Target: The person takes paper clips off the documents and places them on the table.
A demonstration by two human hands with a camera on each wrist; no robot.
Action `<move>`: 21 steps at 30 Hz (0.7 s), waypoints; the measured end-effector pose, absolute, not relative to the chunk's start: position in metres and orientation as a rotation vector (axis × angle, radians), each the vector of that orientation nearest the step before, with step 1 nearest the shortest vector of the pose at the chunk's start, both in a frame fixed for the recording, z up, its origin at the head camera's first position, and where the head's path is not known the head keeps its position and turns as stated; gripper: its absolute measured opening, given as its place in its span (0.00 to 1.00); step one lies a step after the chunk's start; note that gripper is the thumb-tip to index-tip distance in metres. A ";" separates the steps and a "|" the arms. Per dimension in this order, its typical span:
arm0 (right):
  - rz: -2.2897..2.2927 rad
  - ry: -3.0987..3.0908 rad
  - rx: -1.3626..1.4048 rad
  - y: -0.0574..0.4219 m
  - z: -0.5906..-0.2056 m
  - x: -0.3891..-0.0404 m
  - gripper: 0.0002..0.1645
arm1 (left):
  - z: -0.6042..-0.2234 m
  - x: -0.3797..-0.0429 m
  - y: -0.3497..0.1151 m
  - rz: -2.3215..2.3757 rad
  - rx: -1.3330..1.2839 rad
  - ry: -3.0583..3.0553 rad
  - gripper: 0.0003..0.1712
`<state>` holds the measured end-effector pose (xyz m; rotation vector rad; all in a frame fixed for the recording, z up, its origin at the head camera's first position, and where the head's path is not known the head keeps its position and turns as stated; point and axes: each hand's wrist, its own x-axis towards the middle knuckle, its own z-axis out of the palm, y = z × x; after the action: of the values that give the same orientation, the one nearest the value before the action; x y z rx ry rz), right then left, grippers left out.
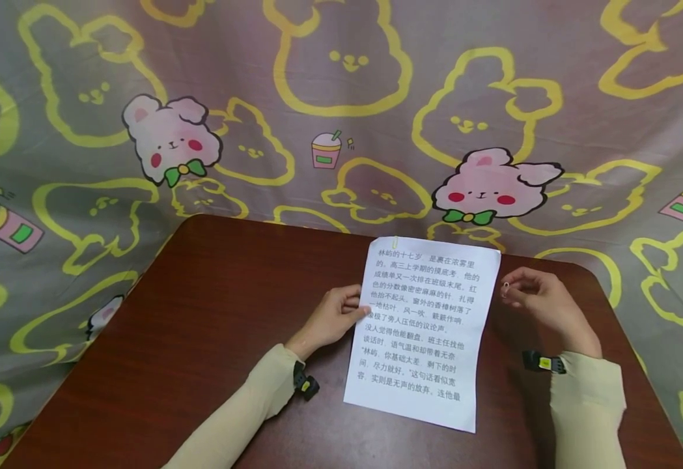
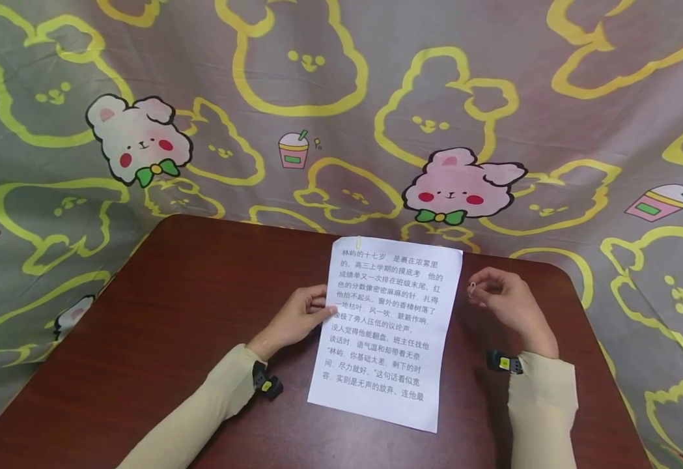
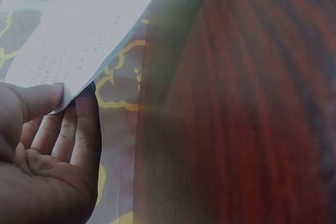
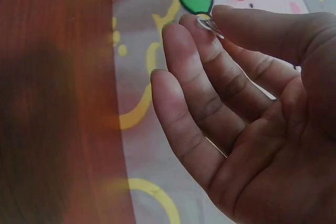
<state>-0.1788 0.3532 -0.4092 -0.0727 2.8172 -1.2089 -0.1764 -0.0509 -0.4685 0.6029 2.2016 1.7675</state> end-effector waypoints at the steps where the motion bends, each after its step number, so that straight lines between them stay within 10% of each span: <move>1: -1.202 2.806 -0.073 0.354 -0.411 -0.180 0.11 | -0.469 -0.176 -0.051 1.766 0.602 2.203 0.18; 21: -1.166 2.559 -0.106 0.367 -0.442 -0.188 0.09 | -0.468 -0.177 -0.052 1.770 0.586 2.205 0.18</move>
<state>-0.1881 0.3671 -0.4417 -0.1061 2.5588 -1.1660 -0.1767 -0.0518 -0.4678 0.5857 2.2048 1.7698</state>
